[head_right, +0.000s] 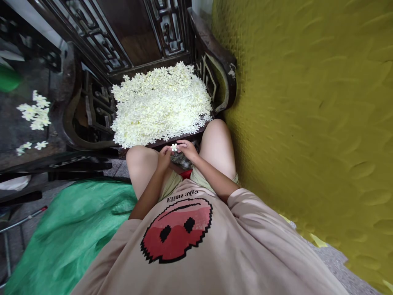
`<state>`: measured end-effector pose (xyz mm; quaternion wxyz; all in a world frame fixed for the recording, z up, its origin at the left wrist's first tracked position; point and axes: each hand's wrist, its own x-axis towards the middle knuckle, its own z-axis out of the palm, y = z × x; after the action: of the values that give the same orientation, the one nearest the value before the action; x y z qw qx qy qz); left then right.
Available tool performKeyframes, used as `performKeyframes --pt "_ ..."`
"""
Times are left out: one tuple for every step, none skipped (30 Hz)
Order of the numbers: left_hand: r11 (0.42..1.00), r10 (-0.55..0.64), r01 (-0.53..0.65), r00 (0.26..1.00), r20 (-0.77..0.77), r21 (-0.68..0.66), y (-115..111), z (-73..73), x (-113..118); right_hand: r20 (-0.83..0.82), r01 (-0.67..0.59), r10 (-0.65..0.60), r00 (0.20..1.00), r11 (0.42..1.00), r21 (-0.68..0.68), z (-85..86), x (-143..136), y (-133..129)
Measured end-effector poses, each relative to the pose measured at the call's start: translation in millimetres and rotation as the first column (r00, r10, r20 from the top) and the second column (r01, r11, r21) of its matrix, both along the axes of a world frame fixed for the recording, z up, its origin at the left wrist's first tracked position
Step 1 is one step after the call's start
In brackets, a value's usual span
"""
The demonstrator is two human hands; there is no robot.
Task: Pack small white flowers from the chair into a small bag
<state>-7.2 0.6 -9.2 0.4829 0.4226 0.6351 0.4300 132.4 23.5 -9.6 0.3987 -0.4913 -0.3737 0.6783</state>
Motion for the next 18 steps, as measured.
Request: performKeyframes --pt "1.000 0.014 -0.013 0.999 0.045 -0.028 1.4 -2.5 -1.1 -0.015 -0.027 0.026 1.000 0.999 -0.037 1.2 0.8 0.0" --pt "0.998 0.021 -0.015 0.995 0.095 -0.060 2.9 -4.7 -2.1 -0.038 -0.055 0.052 0.998 0.996 -0.069 2.5 1.6 0.1" --pt "0.996 0.017 -0.004 0.990 0.143 -0.090 4.3 -6.5 -3.0 -0.064 -0.075 0.070 0.996 0.993 -0.092 3.8 2.2 0.2" --pt "0.993 0.001 0.020 0.983 0.183 -0.112 5.5 -7.8 -3.7 -0.090 -0.089 0.080 0.993 0.990 -0.108 5.1 2.7 0.3" --pt "0.991 -0.021 0.048 0.978 0.210 -0.124 6.3 -8.5 -4.1 -0.110 -0.094 0.081 0.991 0.988 -0.119 6.3 3.0 0.4" --pt "0.989 -0.044 0.073 0.974 0.224 -0.125 6.6 -8.6 -4.2 -0.123 -0.095 0.080 0.989 0.987 -0.129 7.5 3.1 0.5" --pt "0.989 -0.063 0.091 0.972 0.225 -0.116 6.4 -8.2 -4.0 -0.131 -0.096 0.078 0.988 0.986 -0.137 8.6 3.1 0.5" --pt "0.990 -0.076 0.099 0.974 0.215 -0.100 5.7 -7.1 -3.4 -0.135 -0.098 0.079 0.988 0.985 -0.142 9.7 2.9 0.5" --pt "0.992 -0.079 0.096 0.978 0.195 -0.081 4.6 -5.7 -2.5 -0.137 -0.100 0.080 0.987 0.985 -0.143 10.6 2.7 0.5" --pt "0.995 -0.072 0.083 0.983 0.170 -0.058 3.1 -3.7 -1.4 -0.138 -0.101 0.082 0.987 0.985 -0.139 11.6 2.4 0.4" --pt "0.998 -0.057 0.062 0.988 0.143 -0.029 1.5 -1.5 -0.2 -0.141 -0.100 0.081 0.987 0.986 -0.133 12.5 2.0 0.4" --pt "0.999 -0.038 0.037 0.993 0.113 0.004 -0.2 1.1 1.1 -0.146 -0.098 0.079 0.986 0.987 -0.126 13.3 1.6 0.3" --pt "0.999 -0.015 0.012 0.997 0.081 0.041 -1.9 4.0 2.1 -0.155 -0.095 0.076 0.985 0.988 -0.121 14.1 1.1 0.3" --pt "0.997 0.004 -0.008 0.999 0.047 0.079 -3.5 7.0 3.0 -0.168 -0.093 0.073 0.983 0.988 -0.119 14.9 0.6 0.1" --pt "0.993 0.019 -0.020 1.000 0.008 0.113 -4.9 10.0 3.7 -0.184 -0.091 0.068 0.981 0.988 -0.121 15.7 0.1 0.0" --pt "0.990 0.029 -0.024 0.999 -0.034 0.140 -6.1 12.9 4.2 -0.201 -0.091 0.064 0.978 0.988 -0.125 16.5 -0.3 -0.3" --pt "0.987 0.033 -0.019 0.996 -0.083 0.160 -7.1 15.6 4.4 -0.217 -0.092 0.062 0.974 0.987 -0.129 17.3 -0.7 -0.6" --pt "0.984 0.036 -0.012 0.990 -0.134 0.176 -7.8 17.9 4.5 -0.230 -0.094 0.062 0.971 0.987 -0.132 18.1 -1.0 -0.9"
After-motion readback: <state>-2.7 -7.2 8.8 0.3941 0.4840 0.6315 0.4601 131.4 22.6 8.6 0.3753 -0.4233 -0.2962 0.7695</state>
